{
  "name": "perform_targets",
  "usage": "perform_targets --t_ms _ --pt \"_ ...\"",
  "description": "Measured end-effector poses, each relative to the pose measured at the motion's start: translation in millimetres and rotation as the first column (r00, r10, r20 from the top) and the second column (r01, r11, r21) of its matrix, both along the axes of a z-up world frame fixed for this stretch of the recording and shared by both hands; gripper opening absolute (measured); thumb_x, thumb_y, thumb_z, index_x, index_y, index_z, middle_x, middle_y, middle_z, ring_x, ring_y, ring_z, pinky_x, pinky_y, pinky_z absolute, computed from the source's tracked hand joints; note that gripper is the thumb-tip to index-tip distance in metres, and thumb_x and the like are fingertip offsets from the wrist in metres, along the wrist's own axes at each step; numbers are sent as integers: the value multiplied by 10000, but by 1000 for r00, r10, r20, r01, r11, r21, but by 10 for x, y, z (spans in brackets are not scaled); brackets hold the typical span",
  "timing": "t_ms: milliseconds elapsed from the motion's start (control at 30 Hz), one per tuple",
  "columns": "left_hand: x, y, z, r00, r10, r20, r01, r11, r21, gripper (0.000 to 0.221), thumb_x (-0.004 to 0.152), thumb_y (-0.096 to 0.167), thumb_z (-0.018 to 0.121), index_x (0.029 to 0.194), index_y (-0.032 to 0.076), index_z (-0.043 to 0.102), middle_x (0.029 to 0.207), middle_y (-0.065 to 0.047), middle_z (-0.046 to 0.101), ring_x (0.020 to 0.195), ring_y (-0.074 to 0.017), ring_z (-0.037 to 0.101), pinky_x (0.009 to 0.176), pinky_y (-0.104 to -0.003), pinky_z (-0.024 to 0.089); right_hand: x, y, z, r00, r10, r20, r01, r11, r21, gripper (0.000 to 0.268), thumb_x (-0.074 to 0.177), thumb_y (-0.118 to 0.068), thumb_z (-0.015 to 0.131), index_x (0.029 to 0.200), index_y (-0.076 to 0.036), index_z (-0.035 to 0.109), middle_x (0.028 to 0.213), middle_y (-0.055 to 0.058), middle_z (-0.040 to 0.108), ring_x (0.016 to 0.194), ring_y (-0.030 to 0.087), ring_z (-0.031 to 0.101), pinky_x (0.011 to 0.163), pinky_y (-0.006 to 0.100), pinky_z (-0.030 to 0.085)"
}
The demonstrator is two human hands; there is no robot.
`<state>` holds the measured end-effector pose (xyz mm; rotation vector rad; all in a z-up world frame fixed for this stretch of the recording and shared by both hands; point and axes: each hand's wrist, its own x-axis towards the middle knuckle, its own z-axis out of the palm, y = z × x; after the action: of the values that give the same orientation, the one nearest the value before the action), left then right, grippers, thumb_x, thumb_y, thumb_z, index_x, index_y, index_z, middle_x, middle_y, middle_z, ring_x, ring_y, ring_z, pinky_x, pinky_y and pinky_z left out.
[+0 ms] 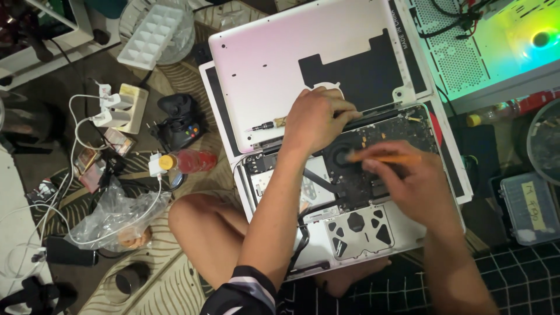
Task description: The person sits on the floor with an opened laptop on their lap and uses an orange pry tool to lift and detach components from the exposed motherboard, working around the fan and board area by hand.
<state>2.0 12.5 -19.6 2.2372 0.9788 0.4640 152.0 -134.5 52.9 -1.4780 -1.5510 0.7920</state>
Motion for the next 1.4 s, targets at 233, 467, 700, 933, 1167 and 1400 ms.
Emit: perform_targets --t_ms 233,467,700,933,1167,1400 --pt "52 -66 84 995 99 16 -99 995 26 161 885 293 697 883 226 844 816 65 708 880 -163 639 867 -336 427 386 61 -133 995 6 95 -4 1000 -23 225 876 87 714 1087 20 676 1148 118 764 865 178 743 737 250 591" --pt "55 -58 23 994 102 31 -103 994 34 162 886 297 689 868 238 839 805 78 693 886 -161 631 880 -329 426 520 55 -113 999 -24 -37 18 989 -150 162 912 109 647 1056 41 672 1068 125 766 808 165 706 716 243 591" --pt "55 -69 18 994 103 32 -104 994 19 149 877 288 697 873 244 839 787 74 678 891 -162 631 883 -331 419 743 -41 -142 985 -170 21 171 981 -91 144 993 174 611 1115 99 629 1193 210 684 966 260 696 856 315 603" --pt "66 -70 73 995 97 9 -97 995 6 166 888 293 688 890 235 844 808 63 693 899 -172 636 903 -341 424 897 -92 -164 984 -177 4 177 983 -54 140 1020 193 600 1116 118 668 989 174 678 800 203 632 768 268 549" --pt "66 -73 121 995 101 -26 -101 995 4 163 894 294 691 897 240 844 836 61 723 920 -167 646 911 -345 426 862 -93 -144 975 -197 105 200 980 -19 158 1014 171 641 1158 107 637 1130 196 714 908 223 678 816 284 542" --pt "56 -68 168 996 89 1 -89 996 7 158 884 241 691 888 216 847 839 47 738 863 -174 643 883 -340 428 869 -86 -120 958 -238 158 249 967 -53 115 1056 161 626 1160 128 662 984 185 710 820 211 659 754 278 529"
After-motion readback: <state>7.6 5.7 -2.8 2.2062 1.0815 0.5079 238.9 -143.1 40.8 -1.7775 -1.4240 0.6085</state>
